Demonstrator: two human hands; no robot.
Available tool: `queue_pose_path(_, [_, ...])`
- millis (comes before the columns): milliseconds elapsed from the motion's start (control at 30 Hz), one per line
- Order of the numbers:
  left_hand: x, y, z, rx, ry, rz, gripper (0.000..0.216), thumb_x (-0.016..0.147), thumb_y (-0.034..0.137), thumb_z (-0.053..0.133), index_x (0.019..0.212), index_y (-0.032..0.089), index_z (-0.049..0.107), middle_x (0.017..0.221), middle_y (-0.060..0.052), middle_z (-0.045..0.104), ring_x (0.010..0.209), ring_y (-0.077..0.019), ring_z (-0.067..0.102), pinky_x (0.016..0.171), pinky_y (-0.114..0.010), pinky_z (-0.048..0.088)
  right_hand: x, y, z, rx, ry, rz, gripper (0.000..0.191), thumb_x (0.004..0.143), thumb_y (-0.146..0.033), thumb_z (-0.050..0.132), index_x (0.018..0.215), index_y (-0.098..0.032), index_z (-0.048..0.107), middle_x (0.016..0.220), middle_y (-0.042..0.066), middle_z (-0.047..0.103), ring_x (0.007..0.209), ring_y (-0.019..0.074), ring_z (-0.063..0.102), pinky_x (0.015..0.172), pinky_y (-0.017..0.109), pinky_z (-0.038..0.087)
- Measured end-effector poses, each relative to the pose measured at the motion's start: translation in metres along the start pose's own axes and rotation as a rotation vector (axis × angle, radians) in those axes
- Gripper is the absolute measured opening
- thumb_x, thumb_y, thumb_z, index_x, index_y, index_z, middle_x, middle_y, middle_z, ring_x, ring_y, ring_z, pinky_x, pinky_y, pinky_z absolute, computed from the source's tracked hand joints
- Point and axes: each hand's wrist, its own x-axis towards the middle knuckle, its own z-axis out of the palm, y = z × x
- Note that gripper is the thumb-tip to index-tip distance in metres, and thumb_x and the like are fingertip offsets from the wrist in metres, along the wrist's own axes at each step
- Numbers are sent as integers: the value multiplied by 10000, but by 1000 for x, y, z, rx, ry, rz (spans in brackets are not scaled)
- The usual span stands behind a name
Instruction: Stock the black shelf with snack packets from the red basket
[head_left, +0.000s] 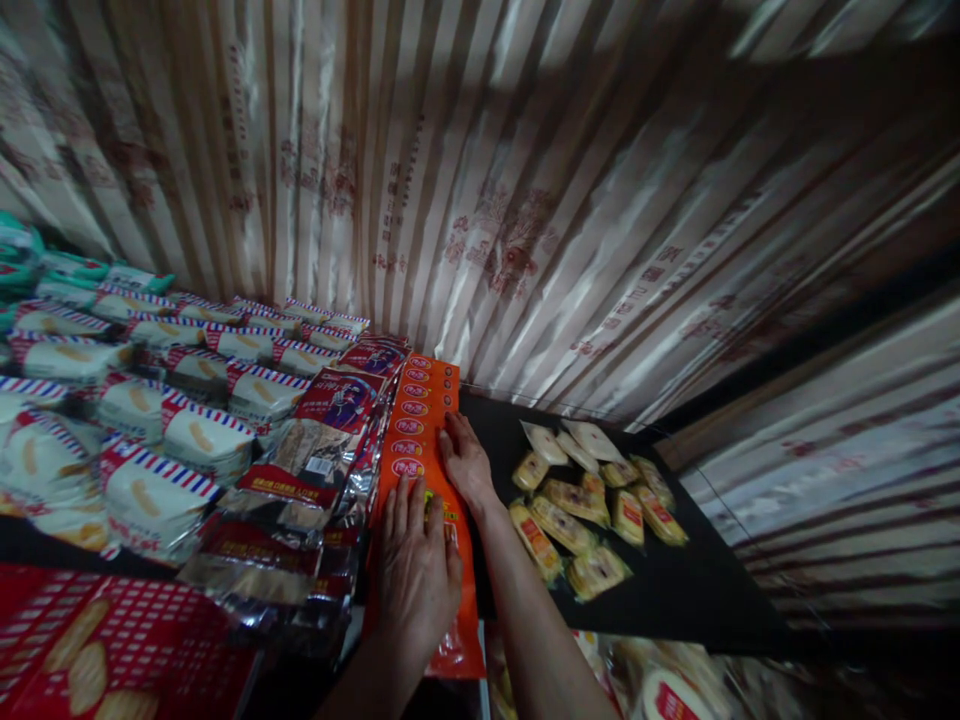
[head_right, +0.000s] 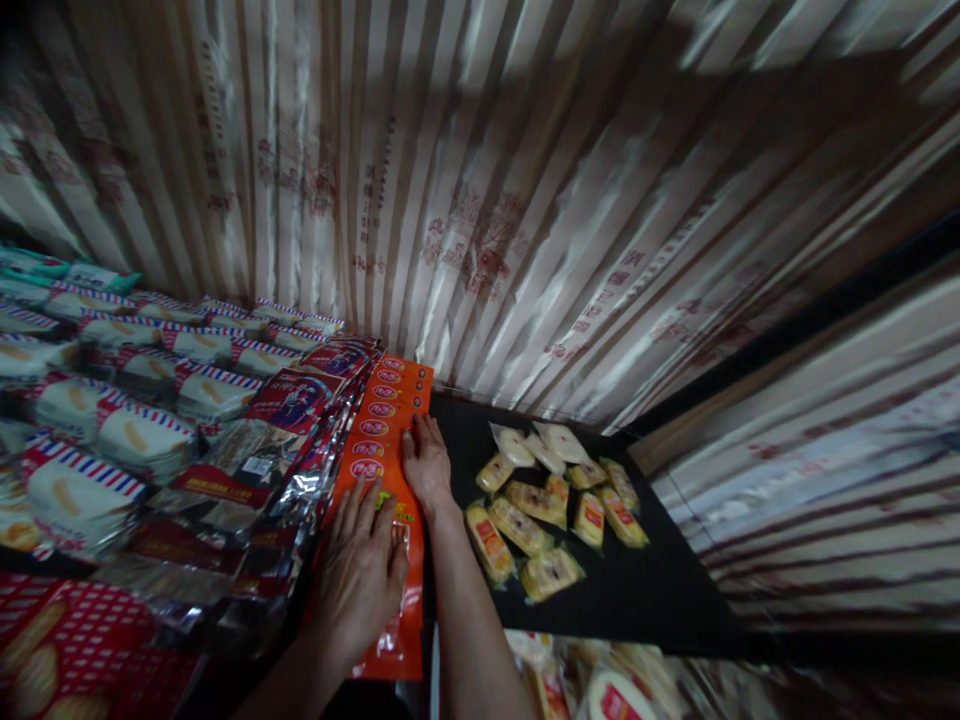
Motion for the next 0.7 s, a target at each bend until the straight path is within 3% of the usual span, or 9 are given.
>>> queue_pose_path(200, [2, 0, -3, -1, -39, -11, 398, 816, 236, 471, 1181, 132, 592, 1323, -127, 525, 1307, -307, 362, 1084, -486, 322, -3, -4, -5, 138, 40, 87, 479, 714, -481, 630, 1136, -254, 631, 1322, 13, 542, 1309, 222, 385, 1136, 411, 197])
queue_pose_path(333, [1, 0, -4, -21, -46, -7, 410, 829, 252, 469, 1207, 138, 579, 1352, -123, 497, 1324, -304, 337, 1098, -479, 303, -20, -9, -14, 444, 163, 180, 581, 803, -569, 486, 1264, -219, 526, 1380, 53, 481, 1300, 209, 400, 1094, 409, 287])
queue_pose_path(433, [-1, 1, -5, -31, -33, 11, 408, 841, 272, 465, 1215, 150, 576, 1365, -113, 486, 1341, -304, 307, 1106, -479, 286, -41, -13, -18, 633, 180, 208, 618, 832, -602, 411, 1308, -213, 472, 1397, 81, 458, 1305, 199, 394, 1072, 411, 319])
queue_pose_path(700, [-8, 0, -10, -3, -43, 26, 400, 823, 267, 503, 1200, 162, 589, 1377, -113, 478, 1356, -329, 269, 1095, -508, 285, -82, -22, -17, 720, 138, 298, 672, 852, -631, 338, 1396, -237, 334, 1430, 89, 413, 1321, 176, 369, 1100, 397, 265])
